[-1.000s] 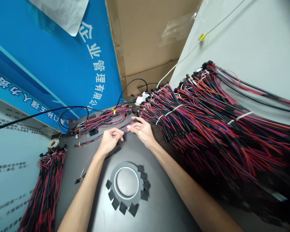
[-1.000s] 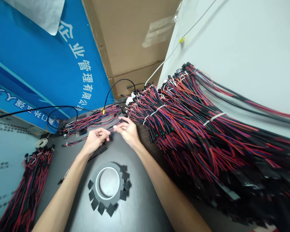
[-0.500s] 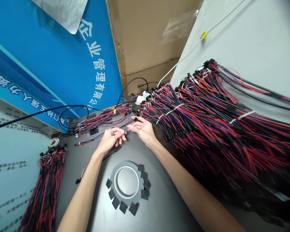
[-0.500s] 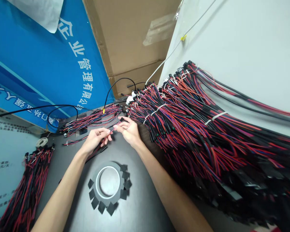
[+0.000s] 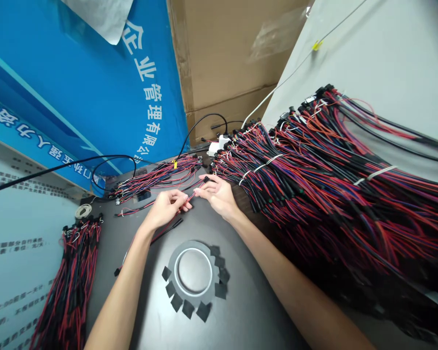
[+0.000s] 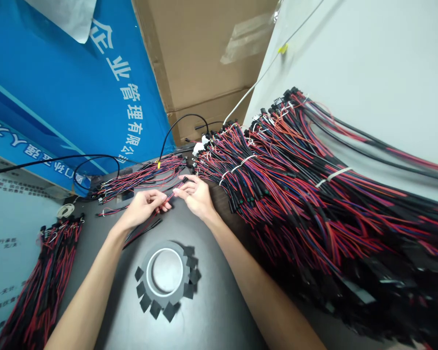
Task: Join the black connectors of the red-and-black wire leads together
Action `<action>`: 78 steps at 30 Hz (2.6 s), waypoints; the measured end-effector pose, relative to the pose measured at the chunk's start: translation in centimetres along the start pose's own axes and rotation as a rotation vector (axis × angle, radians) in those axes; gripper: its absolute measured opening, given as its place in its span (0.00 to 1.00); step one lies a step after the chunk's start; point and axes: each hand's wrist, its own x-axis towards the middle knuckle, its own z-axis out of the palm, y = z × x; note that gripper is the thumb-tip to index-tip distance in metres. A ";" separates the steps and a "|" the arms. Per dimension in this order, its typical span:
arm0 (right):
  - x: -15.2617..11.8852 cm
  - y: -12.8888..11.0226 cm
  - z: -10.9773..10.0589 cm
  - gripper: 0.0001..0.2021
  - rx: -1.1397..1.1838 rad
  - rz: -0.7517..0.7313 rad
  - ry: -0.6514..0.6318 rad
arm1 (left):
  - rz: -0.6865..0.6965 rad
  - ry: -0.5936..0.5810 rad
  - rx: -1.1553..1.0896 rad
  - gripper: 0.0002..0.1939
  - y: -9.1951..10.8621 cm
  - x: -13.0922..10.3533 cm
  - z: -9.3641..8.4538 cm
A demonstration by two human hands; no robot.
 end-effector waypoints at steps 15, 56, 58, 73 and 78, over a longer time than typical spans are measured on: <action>0.1 0.5 0.1 0.30 -0.012 -0.025 -0.008 | 0.268 0.171 0.563 0.12 1.0 -0.2 -0.6; -0.2 -1.0 0.2 0.37 0.095 0.064 0.045 | -0.082 0.078 -0.075 0.16 0.4 0.2 1.7; -0.2 -1.0 0.1 0.37 0.093 0.064 0.037 | -0.094 0.110 -0.101 0.14 0.4 0.3 1.7; -0.1 -0.7 0.1 0.32 0.055 0.033 0.032 | -0.021 0.259 -0.220 0.19 -1.3 0.9 2.7; -0.2 -0.7 0.2 0.28 0.016 0.017 0.018 | 0.004 0.294 -0.206 0.20 -1.6 1.1 2.7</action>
